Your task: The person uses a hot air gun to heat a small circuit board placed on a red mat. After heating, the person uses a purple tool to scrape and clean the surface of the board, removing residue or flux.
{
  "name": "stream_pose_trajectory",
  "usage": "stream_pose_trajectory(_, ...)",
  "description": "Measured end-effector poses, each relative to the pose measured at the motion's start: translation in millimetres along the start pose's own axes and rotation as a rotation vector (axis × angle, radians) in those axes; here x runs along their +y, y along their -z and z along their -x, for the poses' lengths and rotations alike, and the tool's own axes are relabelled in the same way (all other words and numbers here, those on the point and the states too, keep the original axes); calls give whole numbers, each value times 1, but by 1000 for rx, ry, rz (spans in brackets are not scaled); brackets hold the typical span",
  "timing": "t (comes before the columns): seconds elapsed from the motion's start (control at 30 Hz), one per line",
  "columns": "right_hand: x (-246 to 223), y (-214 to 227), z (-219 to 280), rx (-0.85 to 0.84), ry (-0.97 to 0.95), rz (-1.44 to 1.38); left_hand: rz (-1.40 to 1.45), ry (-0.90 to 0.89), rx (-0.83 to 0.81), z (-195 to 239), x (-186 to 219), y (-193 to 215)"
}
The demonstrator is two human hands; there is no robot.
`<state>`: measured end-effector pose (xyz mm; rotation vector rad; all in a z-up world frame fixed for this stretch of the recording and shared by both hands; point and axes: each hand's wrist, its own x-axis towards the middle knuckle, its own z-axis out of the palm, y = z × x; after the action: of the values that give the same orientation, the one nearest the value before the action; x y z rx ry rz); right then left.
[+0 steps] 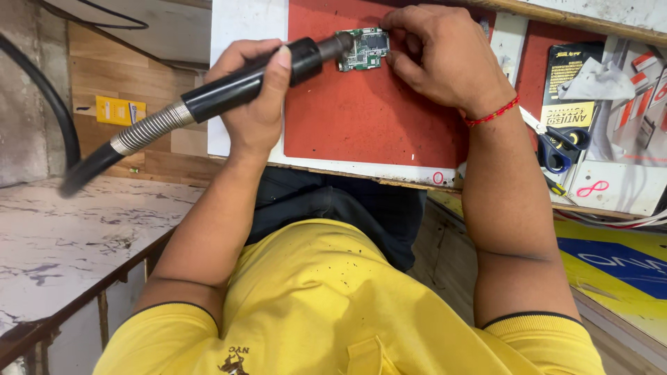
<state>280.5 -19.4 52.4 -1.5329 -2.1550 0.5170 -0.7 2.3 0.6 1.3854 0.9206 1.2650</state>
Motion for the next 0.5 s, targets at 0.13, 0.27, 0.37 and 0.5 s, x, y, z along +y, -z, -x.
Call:
stream_pose_trajectory(0.13, -2, 0, 0, -22, -65, -13, 18, -63, -100, -1, 0, 2)
stream_pose_trajectory(0.27, -3, 0, 0, 10, -14, -19, -1, -34, 15, -5, -1, 4)
stream_pose_trajectory(0.37, -5, 1, 0, -7, -64, 7, 60, -72, -180, 0, 1, 5)
stream_pose_trajectory(0.5, -10, 3, -4, -7, -95, -4, 0, -44, -22, -4, -1, 2)
